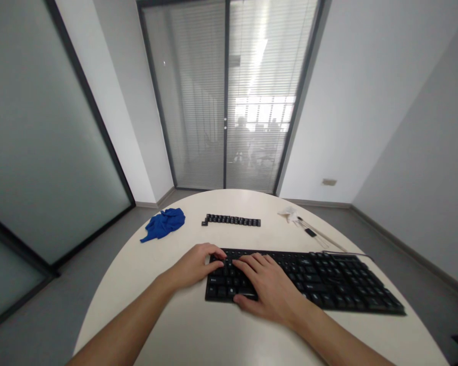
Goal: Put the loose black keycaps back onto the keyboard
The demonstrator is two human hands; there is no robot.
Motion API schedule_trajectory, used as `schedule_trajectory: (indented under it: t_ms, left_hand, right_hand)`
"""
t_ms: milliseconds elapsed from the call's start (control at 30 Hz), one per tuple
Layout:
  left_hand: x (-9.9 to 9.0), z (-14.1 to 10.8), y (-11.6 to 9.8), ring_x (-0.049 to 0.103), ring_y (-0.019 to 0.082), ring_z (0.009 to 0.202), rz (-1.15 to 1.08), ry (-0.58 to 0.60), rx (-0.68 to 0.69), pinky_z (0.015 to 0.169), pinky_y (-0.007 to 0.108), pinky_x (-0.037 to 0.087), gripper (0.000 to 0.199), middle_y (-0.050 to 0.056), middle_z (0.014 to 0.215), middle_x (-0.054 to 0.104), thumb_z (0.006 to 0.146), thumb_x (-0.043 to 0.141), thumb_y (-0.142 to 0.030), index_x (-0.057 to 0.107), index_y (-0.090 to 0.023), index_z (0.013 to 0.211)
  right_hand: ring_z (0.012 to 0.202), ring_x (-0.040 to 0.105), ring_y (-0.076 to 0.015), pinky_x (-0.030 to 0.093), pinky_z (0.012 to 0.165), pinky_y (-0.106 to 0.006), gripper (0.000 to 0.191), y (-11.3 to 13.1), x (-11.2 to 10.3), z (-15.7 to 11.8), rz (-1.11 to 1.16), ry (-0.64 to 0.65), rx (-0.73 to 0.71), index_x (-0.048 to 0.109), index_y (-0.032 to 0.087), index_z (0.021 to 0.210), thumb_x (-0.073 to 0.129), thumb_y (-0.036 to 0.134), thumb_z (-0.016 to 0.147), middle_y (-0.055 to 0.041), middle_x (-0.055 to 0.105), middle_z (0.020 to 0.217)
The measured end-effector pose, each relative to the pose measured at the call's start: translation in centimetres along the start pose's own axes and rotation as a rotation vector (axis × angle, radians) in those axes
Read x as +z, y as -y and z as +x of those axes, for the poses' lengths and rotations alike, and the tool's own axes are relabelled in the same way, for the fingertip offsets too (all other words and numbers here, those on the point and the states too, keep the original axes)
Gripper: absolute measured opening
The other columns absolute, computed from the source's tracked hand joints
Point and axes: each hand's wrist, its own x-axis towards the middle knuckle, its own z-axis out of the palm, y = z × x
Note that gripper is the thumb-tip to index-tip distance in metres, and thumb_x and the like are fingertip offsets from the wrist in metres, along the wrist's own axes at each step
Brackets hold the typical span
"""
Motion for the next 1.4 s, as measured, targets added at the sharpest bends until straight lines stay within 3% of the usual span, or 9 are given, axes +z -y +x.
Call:
schedule_trajectory:
  t_ms: [233,500,933,1200,1400]
  left_hand:
    - [-0.1,0.2,0.1,0.066,0.020,0.094,0.081,0.034,0.034,0.091,0.032,0.047,0.011,0.002,0.099,0.074,0.088,0.068,-0.024,0.074,-0.023,0.097]
    - [-0.1,0.3,0.2,0.064,0.020,0.097,0.150,0.072,0.224,0.092,0.032,0.047,0.014,0.002,0.099,0.075,0.096,0.061,-0.027,0.075,-0.023,0.092]
    - [-0.3,0.2,-0.6,0.061,0.021,0.100,0.242,0.093,0.271,0.091,0.034,0.049,0.019,0.005,0.103,0.073,0.098,0.058,-0.025,0.077,-0.023,0.098]
    - [0.4,0.3,0.0,0.062,0.020,0.099,0.108,0.046,0.148,0.093,0.032,0.047,0.019,0.003,0.099,0.074,0.098,0.058,-0.028,0.077,-0.024,0.097]
    - [1.3,0.6,0.7,0.063,0.022,0.100,0.002,-0.102,0.014,0.095,0.035,0.047,0.018,0.005,0.101,0.072,0.091,0.064,-0.026,0.074,-0.022,0.105]
  right_hand:
    - [0.117,0.052,-0.0317,0.038,0.102,-0.049,0.065,0.2,0.1,0.0,0.001,0.011,-0.004,0.053,0.021,0.139,0.067,0.049,0.082,-0.0107,0.061,0.132]
    - [0.119,0.050,-0.0318,0.037,0.103,-0.049,0.065,0.6,0.6,0.3,0.022,0.015,-0.030,0.052,0.024,0.141,0.067,0.048,0.083,-0.0094,0.058,0.136]
    - [0.119,0.051,-0.0311,0.038,0.102,-0.048,0.063,0.8,0.4,0.3,0.009,0.018,-0.034,0.052,0.024,0.140,0.067,0.048,0.083,-0.0097,0.059,0.136]
    - [0.119,0.051,-0.0308,0.037,0.104,-0.048,0.061,0.8,0.3,0.4,0.016,0.034,-0.030,0.054,0.023,0.138,0.067,0.047,0.083,-0.0097,0.059,0.135]
    - [0.121,0.050,-0.0315,0.037,0.103,-0.049,0.066,0.9,0.1,0.4,0.016,0.037,-0.048,0.049,0.027,0.145,0.066,0.045,0.084,-0.0102,0.056,0.139]
